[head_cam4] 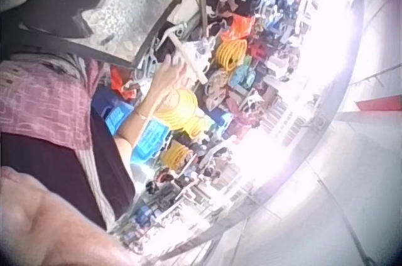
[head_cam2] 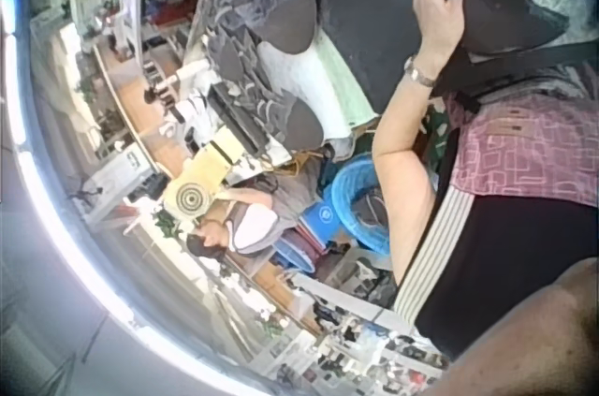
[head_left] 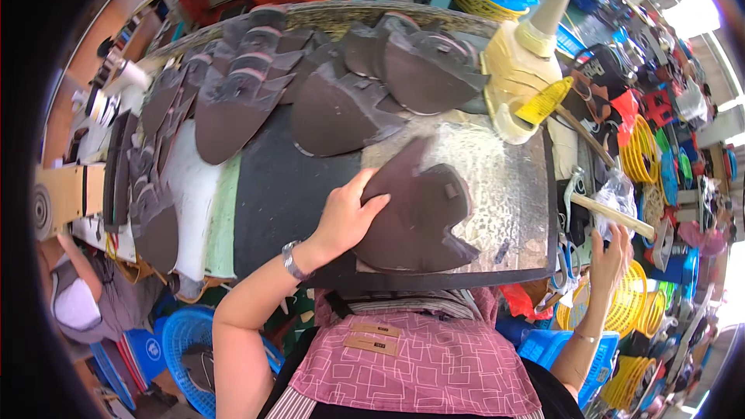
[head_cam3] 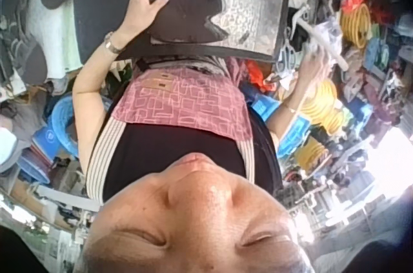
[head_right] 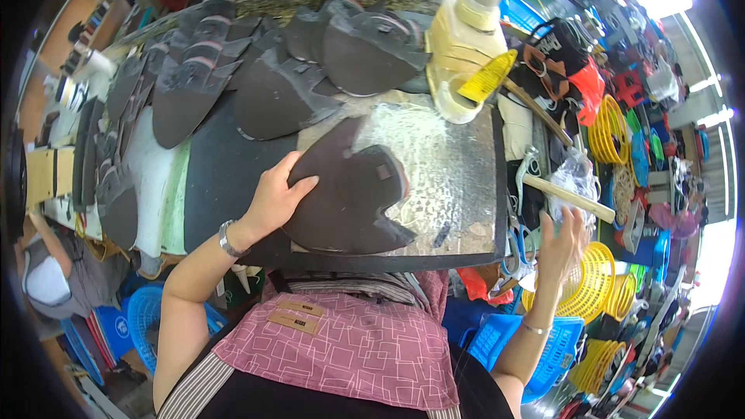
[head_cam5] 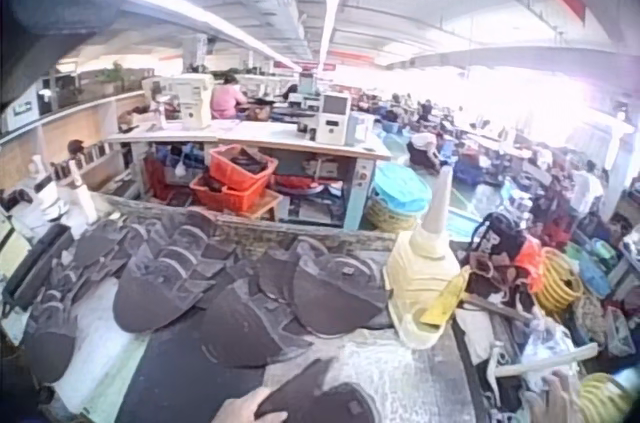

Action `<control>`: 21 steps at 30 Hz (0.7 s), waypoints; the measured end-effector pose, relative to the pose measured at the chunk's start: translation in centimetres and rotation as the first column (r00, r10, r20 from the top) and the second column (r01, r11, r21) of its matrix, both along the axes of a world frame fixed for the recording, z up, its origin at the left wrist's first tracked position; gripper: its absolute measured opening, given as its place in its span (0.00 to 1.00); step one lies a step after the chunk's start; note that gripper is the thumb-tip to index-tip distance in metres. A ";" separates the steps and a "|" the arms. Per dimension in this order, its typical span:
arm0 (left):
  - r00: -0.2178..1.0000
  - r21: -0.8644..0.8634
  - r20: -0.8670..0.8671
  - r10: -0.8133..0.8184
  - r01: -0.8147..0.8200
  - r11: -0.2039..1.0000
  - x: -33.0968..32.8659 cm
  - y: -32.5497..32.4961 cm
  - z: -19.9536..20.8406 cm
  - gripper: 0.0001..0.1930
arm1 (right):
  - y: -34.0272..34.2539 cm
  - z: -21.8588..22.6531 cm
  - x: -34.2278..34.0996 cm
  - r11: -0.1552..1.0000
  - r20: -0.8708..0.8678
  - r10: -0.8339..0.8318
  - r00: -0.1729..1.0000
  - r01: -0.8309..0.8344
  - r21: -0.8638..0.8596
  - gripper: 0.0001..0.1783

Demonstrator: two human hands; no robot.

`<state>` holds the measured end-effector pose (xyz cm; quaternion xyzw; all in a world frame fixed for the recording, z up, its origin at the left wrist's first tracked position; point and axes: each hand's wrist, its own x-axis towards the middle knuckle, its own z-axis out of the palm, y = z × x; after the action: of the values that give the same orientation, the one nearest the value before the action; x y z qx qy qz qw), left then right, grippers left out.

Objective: The person applies adhesive to shoe upper components using a brush and a hand spatula to spread the adhesive evenly.

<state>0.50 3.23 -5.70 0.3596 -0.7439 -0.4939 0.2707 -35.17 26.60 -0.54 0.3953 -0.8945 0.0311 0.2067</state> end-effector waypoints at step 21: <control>0.764 -0.526 0.415 -0.494 0.644 0.555 -5.1 0.2 -1.3 0.36 | -18.4 -4.1 -5.2 0.836 0.844 0.508 -0.171 0.333 -0.436 0.13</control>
<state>-4.57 3.45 -6.99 0.0347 -0.9663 -0.2267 0.1170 -40.41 8.19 -4.65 0.2162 -0.6392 0.5818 -0.4542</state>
